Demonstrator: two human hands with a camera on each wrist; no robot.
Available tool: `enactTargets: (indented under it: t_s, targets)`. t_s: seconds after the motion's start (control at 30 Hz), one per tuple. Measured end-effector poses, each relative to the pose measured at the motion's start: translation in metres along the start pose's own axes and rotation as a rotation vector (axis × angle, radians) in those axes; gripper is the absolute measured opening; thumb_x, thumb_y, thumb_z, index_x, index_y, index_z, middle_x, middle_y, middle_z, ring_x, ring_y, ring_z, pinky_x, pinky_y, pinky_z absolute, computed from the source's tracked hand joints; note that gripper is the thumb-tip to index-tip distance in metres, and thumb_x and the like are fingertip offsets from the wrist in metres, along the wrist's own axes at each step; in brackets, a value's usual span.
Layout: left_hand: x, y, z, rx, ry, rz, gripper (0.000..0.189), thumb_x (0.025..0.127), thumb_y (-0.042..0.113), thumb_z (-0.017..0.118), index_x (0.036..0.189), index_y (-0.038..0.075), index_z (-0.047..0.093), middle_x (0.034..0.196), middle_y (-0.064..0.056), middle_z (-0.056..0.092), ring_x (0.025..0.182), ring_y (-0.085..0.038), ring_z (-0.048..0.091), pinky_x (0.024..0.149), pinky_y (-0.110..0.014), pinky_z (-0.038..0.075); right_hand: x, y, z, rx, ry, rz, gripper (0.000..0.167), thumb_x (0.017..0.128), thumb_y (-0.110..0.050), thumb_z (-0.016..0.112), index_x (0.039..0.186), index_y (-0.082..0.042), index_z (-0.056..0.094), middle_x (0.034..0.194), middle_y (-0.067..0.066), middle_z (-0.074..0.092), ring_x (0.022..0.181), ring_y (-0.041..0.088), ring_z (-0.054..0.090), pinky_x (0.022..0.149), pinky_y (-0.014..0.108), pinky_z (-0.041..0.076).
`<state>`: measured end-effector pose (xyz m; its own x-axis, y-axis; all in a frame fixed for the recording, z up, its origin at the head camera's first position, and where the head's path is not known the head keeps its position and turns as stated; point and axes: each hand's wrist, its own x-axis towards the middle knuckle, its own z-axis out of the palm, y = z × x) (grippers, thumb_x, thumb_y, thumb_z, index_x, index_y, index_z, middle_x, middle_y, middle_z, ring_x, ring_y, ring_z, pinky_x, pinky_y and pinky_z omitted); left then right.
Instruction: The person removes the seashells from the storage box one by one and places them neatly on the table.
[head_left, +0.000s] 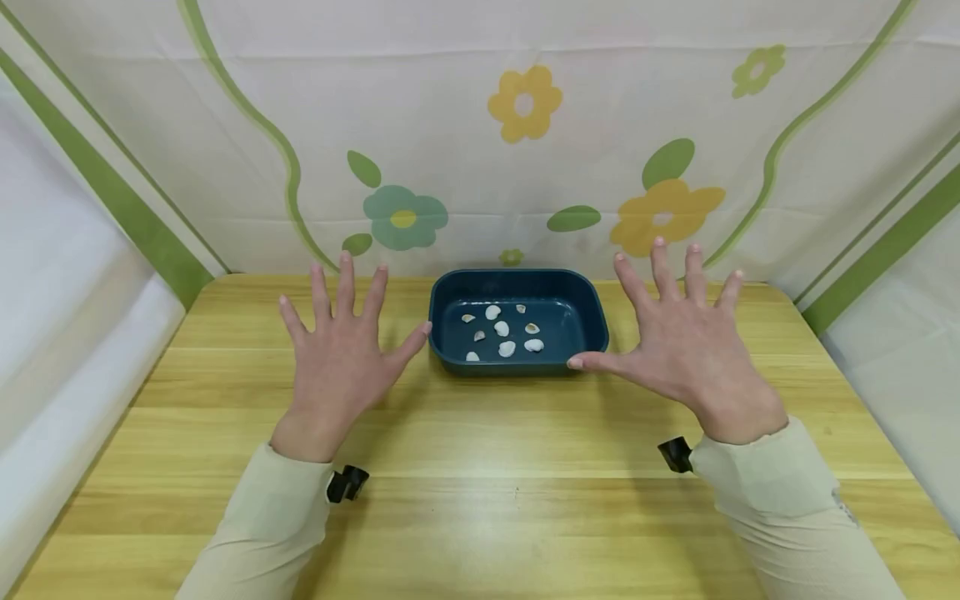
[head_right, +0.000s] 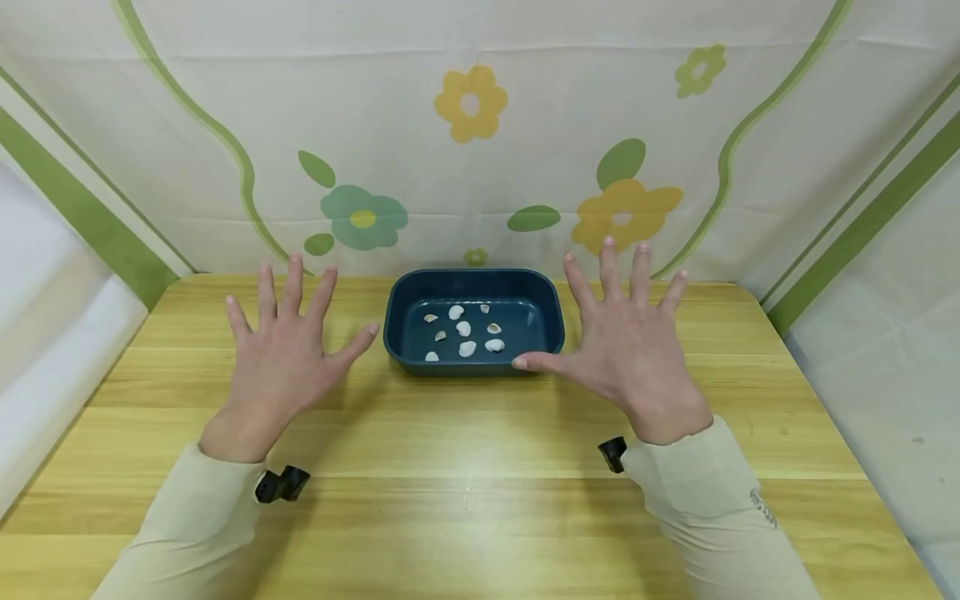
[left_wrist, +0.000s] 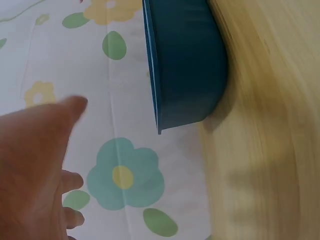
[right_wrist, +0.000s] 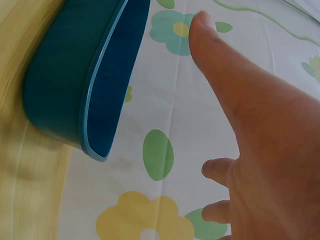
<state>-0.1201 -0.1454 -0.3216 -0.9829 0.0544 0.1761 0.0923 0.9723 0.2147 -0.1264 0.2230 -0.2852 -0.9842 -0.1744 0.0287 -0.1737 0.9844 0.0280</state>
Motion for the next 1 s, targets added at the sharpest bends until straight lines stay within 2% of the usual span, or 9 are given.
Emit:
enactTargets:
  t_s: [0.13,0.2,0.33,0.47,0.63,0.7,0.8,1.0]
  targets:
    - [0.001,0.000,0.003,-0.077,-0.007,-0.004,0.089,0.105,0.064,0.054,0.173,0.017,0.023,0.181,-0.024,0.007,0.164,-0.055,0.008,0.124,-0.082,0.011,0.003,0.000,0.000,0.022,0.001,-0.036,0.130,0.078,-0.101,0.053,0.175,-0.022,0.016,0.180,0.026,0.003,0.162,0.059,0.006,0.119,0.087,0.007]
    - [0.003,0.000,0.007,-0.159,-0.022,-0.012,0.086,0.107,0.059,0.056,0.173,0.013,0.024,0.180,-0.026,0.010,0.163,-0.056,0.015,0.125,-0.079,0.018,0.007,-0.002,0.000,0.052,-0.009,-0.058,0.125,0.083,-0.096,0.055,0.174,-0.020,0.018,0.180,0.026,0.006,0.162,0.057,0.014,0.120,0.083,0.020]
    - [0.011,0.001,0.022,-0.435,-0.106,-0.053,0.079,0.111,0.047,0.056,0.170,0.004,0.027,0.178,-0.025,0.021,0.162,-0.050,0.026,0.128,-0.068,0.027,0.020,-0.008,0.002,0.157,-0.029,-0.103,0.112,0.092,-0.081,0.064,0.173,-0.014,0.024,0.178,0.025,0.018,0.159,0.051,0.028,0.116,0.073,0.039]
    - [0.019,0.004,0.038,-0.729,-0.236,-0.133,0.069,0.113,0.040,0.054,0.169,0.007,0.031,0.176,-0.017,0.033,0.160,-0.041,0.036,0.127,-0.059,0.036,0.037,-0.017,0.013,0.289,-0.007,-0.117,0.096,0.097,-0.064,0.072,0.167,-0.009,0.036,0.168,0.023,0.039,0.149,0.044,0.045,0.111,0.065,0.049]
    - [0.029,0.005,0.053,-1.141,-0.360,-0.306,0.060,0.115,0.030,0.052,0.170,0.013,0.033,0.172,-0.016,0.041,0.153,-0.037,0.049,0.117,-0.055,0.050,0.058,-0.025,0.031,0.512,-0.018,-0.103,0.078,0.101,-0.050,0.074,0.160,-0.006,0.048,0.156,0.018,0.053,0.130,0.037,0.059,0.106,0.057,0.053]
    - [0.031,0.005,0.056,-1.262,-0.397,-0.372,0.060,0.115,0.026,0.052,0.170,0.015,0.032,0.171,-0.016,0.042,0.152,-0.037,0.050,0.114,-0.056,0.051,0.066,-0.027,0.037,0.594,-0.032,-0.098,0.072,0.102,-0.047,0.074,0.157,-0.005,0.051,0.153,0.017,0.056,0.129,0.036,0.061,0.107,0.055,0.054]
    - [0.035,0.002,0.057,-1.352,-0.439,-0.417,0.061,0.114,0.021,0.053,0.171,0.019,0.031,0.173,-0.014,0.040,0.152,-0.038,0.050,0.114,-0.058,0.050,0.075,-0.030,0.045,0.677,-0.042,-0.083,0.067,0.103,-0.045,0.073,0.153,-0.004,0.055,0.149,0.016,0.061,0.127,0.035,0.063,0.107,0.054,0.054]
    - [0.042,-0.002,0.056,-1.421,-0.475,-0.394,0.064,0.113,0.011,0.052,0.172,0.023,0.030,0.176,-0.011,0.035,0.154,-0.038,0.046,0.116,-0.062,0.047,0.088,-0.037,0.060,0.780,-0.095,-0.026,0.061,0.103,-0.045,0.072,0.149,-0.007,0.060,0.142,0.012,0.065,0.124,0.031,0.063,0.106,0.050,0.055]
